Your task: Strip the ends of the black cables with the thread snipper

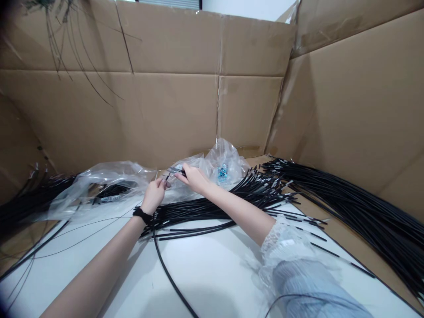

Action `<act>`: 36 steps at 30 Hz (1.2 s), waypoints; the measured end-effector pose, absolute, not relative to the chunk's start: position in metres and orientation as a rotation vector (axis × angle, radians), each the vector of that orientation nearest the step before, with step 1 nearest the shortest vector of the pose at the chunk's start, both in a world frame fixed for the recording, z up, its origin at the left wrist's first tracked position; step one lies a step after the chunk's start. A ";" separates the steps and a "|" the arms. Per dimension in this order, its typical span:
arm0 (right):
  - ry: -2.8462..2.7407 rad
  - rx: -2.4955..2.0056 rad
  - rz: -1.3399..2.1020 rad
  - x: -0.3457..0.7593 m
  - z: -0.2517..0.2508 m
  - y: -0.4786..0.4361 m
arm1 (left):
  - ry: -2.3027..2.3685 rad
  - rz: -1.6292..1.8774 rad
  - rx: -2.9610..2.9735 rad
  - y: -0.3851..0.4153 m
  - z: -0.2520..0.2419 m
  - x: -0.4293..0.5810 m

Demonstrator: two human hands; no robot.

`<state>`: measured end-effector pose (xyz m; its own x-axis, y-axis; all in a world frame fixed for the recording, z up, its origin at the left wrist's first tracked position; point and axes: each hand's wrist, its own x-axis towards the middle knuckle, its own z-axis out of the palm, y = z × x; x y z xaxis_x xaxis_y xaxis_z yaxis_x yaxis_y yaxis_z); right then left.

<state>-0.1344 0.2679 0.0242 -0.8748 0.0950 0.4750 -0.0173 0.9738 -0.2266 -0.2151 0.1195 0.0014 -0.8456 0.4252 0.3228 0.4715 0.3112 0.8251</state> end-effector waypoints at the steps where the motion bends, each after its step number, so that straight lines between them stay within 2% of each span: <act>1: -2.642 -0.049 0.372 -0.137 0.021 0.270 | -2.542 -1.563 -0.872 0.118 0.000 -0.217; 6: -2.747 -0.053 0.420 -0.140 0.009 0.284 | -2.646 -1.419 -0.994 0.114 -0.005 -0.218; 13: -2.801 -0.159 0.227 -0.120 0.016 0.279 | -2.727 -1.293 -0.938 0.122 -0.012 -0.217; 23: -2.858 -0.243 0.066 -0.128 0.021 0.260 | -2.751 -1.269 -0.907 0.124 -0.017 -0.214; 36: -2.918 -0.210 0.029 -0.143 0.029 0.246 | -2.645 -1.169 -0.872 0.125 -0.020 -0.206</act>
